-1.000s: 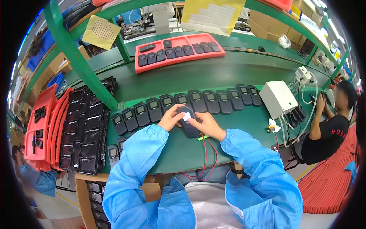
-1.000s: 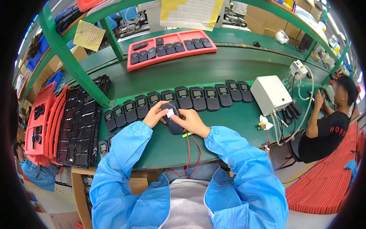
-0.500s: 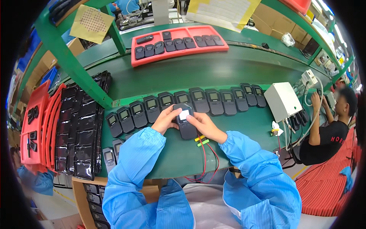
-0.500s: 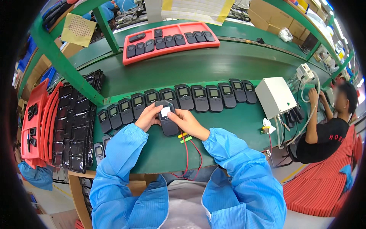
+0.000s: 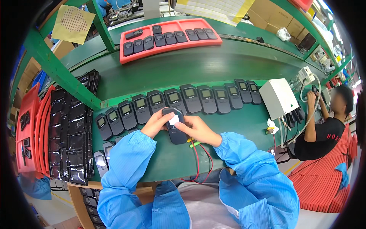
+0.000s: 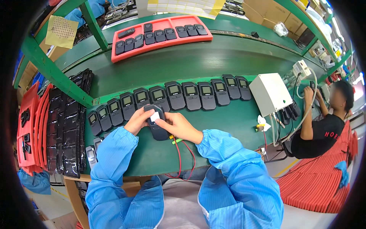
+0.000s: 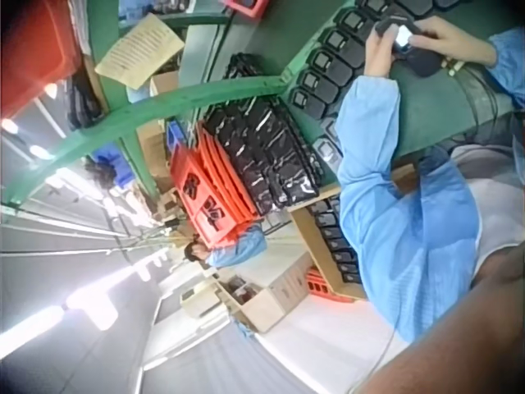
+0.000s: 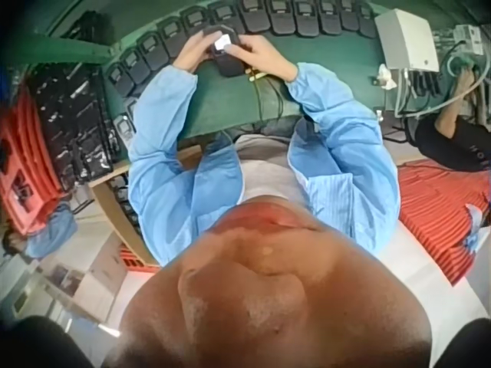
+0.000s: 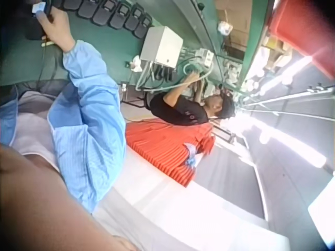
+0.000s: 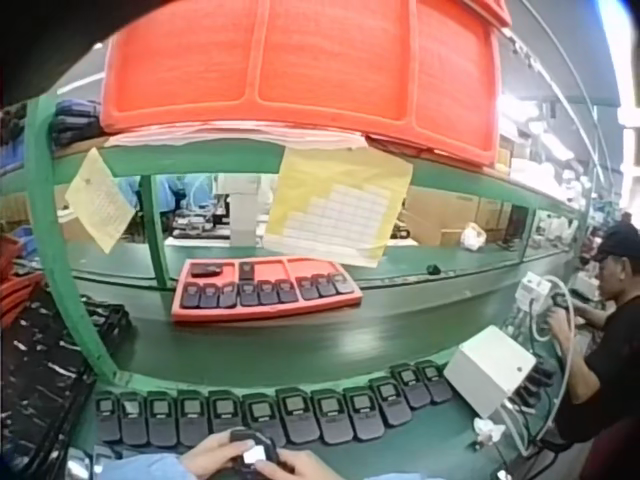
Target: Assembling handheld electronic devices by inserting components and batteries on a production line.
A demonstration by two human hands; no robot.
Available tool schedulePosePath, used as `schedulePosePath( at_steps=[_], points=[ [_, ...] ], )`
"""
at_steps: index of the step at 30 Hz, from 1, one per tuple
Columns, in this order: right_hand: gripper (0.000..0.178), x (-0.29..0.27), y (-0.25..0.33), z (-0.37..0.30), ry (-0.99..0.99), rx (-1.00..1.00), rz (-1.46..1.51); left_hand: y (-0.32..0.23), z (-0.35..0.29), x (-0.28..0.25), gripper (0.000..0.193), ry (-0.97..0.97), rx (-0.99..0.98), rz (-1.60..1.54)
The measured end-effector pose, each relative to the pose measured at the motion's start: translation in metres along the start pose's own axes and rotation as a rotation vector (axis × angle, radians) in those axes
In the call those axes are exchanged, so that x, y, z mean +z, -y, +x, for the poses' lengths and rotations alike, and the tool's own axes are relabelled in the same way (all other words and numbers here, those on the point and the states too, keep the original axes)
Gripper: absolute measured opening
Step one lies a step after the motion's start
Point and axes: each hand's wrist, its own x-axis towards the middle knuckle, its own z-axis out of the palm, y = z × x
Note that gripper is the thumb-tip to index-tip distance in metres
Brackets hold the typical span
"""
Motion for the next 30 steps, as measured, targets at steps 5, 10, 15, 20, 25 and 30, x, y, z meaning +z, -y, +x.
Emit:
schedulePosePath(
  at_steps=[5, 10, 15, 20, 25, 30],
  points=[
    [0.033, 0.001, -0.005, 0.002, -0.050, -0.035, -0.023, 0.006, 0.002, 0.002, 0.031, 0.010, 0.032, -0.025],
    [0.034, 0.000, 0.002, 0.000, -0.036, -0.003, -0.110, 0.009, 0.003, 0.004, 0.025, 0.024, 0.093, -0.017],
    [0.035, -0.001, 0.009, -0.001, -0.040, 0.022, -0.159, 0.012, 0.004, 0.003, 0.026, 0.056, 0.139, -0.043],
    [0.035, 0.000, 0.010, 0.000, -0.040, 0.006, -0.176, 0.014, 0.005, 0.000, 0.026, 0.068, 0.142, -0.051],
    [0.035, -0.002, 0.007, 0.000, -0.017, -0.017, -0.191, 0.008, 0.002, 0.004, 0.029, 0.028, 0.120, -0.050],
    [0.034, -0.002, 0.003, 0.000, -0.019, 0.007, -0.192, 0.011, -0.001, 0.008, 0.033, -0.010, 0.187, 0.044]
  ],
)
